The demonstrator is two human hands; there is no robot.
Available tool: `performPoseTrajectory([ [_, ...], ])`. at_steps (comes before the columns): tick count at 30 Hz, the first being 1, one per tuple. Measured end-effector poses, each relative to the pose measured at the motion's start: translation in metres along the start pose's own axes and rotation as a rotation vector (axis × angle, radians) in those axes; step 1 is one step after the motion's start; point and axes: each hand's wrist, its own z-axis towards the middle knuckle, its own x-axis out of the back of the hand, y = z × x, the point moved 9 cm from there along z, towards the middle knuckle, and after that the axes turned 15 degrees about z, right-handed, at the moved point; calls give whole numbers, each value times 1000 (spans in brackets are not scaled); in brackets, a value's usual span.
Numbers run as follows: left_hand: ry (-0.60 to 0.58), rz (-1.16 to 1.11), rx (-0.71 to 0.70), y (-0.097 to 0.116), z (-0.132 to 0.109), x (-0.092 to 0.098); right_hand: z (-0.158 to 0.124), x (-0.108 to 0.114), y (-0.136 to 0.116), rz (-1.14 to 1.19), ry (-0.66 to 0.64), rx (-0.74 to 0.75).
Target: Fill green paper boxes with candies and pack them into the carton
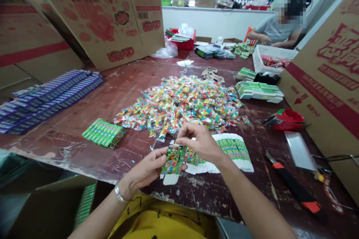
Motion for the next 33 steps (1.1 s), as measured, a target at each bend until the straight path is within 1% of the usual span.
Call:
performPoseTrajectory([
  [2, -110, -214, 22, -1, -2, -10, -3, -1, -8, -106, 69, 87],
  [3, -134, -288, 28, -1, -4, -12, -7, -1, -13, -190, 120, 143],
  [5, -96, -340, 23, -4, -7, -8, -18, -5, -19, -337, 183, 217],
  [6, -70, -341, 23, -6, -9, -5, -23, -11, -17, -373, 165, 210],
  [9, -5, -319, 38, -13, -14, 3, -35, -37, 6, -368, -10, 70],
  [10, 13, -309, 43, -15, -16, 5, -38, -43, 13, -353, -52, 27],
  [12, 28, -295, 48, -16, -21, 8, -41, -51, 20, -302, -91, -25],
  [15, 4, -254, 38, -12, -29, 9, -41, -54, 20, -174, -120, -70],
  [17, -9, -184, 36, -9, -36, 10, -40, -54, 18, -84, -153, -115],
  [21, -61, 26, 70, -3, -50, 8, -47, -62, 24, 94, -327, -323],
  [22, -80, 60, 75, -2, -53, 5, -49, -65, 26, 109, -371, -367],
  [24, -99, 93, 79, 0, -56, 0, -54, -69, 27, 90, -462, -409],
  [26, -83, 65, 92, -3, -56, -2, -58, -77, 27, 62, -560, -419],
  [27, -53, 34, 97, -5, -55, -1, -58, -79, 27, 64, -559, -413],
  [28, -3, -4, 103, -8, -53, 1, -54, -77, 27, 81, -494, -395],
  [29, 67, -43, 104, -11, -52, 6, -48, -71, 27, 105, -370, -359],
  [31, 243, -87, 73, -13, -49, 18, -38, -53, 26, 159, -53, -247],
  [32, 332, -86, 44, -13, -49, 24, -37, -49, 28, 187, 55, -198],
  [33, 410, -77, 13, -12, -49, 28, -37, -50, 31, 208, 112, -166],
])
